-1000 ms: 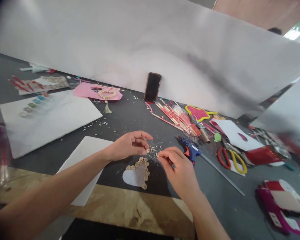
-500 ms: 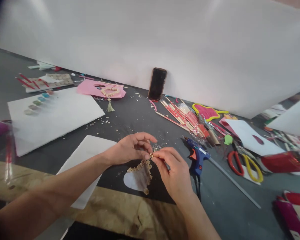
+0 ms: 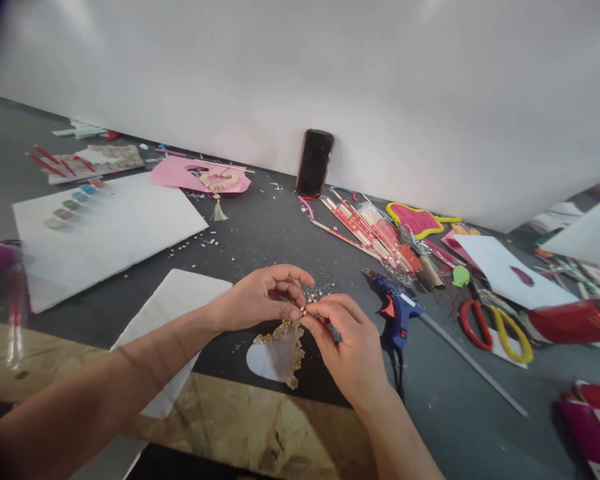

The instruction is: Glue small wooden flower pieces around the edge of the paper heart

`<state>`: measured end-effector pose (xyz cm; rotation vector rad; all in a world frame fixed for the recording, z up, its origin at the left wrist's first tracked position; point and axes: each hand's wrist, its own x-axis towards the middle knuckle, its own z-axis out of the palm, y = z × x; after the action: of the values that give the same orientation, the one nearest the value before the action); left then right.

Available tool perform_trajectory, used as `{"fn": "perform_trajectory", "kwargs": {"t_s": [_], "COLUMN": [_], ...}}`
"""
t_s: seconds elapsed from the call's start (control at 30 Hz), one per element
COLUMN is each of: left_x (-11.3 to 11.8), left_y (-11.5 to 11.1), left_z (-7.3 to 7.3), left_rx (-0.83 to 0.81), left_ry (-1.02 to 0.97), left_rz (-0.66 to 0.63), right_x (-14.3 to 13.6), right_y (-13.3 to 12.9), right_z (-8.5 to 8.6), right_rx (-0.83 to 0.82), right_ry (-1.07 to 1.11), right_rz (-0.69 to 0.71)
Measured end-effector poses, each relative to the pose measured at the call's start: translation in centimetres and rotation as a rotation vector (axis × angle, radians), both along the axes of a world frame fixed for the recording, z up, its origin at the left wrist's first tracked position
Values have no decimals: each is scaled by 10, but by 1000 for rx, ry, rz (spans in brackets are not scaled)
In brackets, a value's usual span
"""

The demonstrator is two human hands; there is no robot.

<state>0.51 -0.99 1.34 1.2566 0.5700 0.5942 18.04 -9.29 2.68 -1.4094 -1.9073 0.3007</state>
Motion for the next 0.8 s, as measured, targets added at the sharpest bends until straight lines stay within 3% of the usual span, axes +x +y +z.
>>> {"fn": "perform_trajectory", "kwargs": {"t_s": [0.23,0.8], "left_x": [0,1], "left_y": [-1,-2], "left_z": [1,-2], "left_rx": [-124,-113], "left_ry": [-67,-64], "left_rz": [-29,-20], "right_x": [1,-3], "right_y": [0,1], "right_z": [-1,-6], "right_rx": [17,42], "right_ry": [57,66], "right_rz": [12,49]}}
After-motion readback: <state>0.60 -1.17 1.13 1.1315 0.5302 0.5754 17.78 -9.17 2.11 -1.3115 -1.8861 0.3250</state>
